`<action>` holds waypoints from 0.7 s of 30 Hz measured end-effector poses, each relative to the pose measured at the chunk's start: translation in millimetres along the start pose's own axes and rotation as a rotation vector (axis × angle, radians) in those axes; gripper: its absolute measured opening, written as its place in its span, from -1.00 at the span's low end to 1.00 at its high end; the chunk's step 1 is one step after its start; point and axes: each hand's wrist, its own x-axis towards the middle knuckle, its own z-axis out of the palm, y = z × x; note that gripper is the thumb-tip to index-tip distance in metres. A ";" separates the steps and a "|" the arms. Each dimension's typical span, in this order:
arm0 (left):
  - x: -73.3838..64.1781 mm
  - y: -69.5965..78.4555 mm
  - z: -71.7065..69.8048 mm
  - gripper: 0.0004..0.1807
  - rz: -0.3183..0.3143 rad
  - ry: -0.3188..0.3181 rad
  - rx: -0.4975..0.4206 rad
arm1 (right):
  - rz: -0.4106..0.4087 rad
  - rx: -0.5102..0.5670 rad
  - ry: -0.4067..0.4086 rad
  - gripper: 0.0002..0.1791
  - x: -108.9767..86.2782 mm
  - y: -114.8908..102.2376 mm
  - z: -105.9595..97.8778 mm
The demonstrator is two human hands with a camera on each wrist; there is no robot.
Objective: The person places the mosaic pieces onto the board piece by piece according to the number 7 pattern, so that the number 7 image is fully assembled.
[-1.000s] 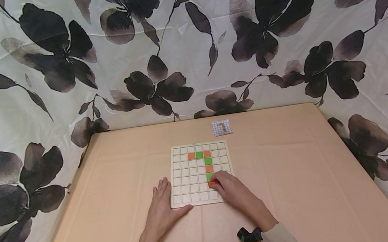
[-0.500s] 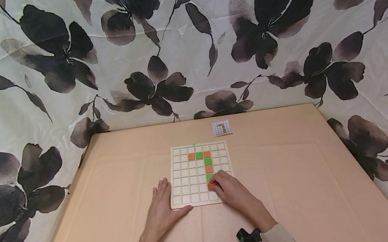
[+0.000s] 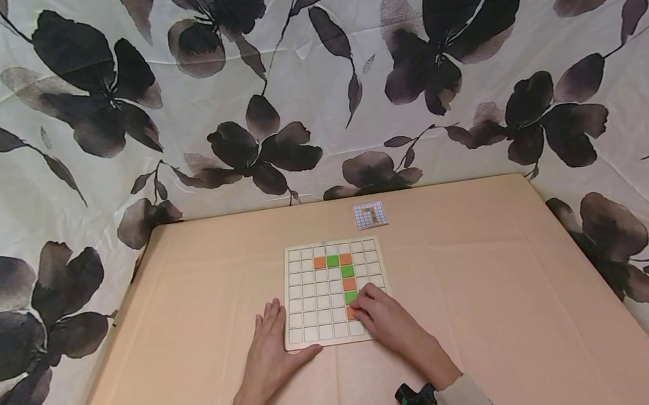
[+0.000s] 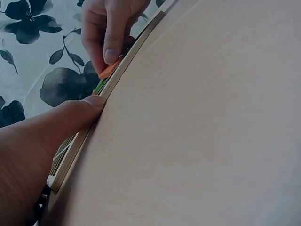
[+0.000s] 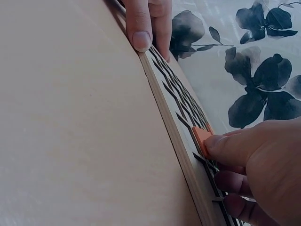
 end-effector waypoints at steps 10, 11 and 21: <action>-0.6 0.6 -0.5 0.26 -0.007 -0.003 -0.003 | -0.063 -0.013 0.025 -0.88 -1.8 3.7 1.0; -0.6 0.6 -0.7 0.26 -0.006 -0.002 -0.002 | -0.076 -0.015 0.030 -0.88 -1.7 4.5 1.1; 0.1 0.5 -1.4 0.25 -0.003 0.002 0.007 | -0.084 -0.016 0.058 -0.89 -1.7 4.2 0.3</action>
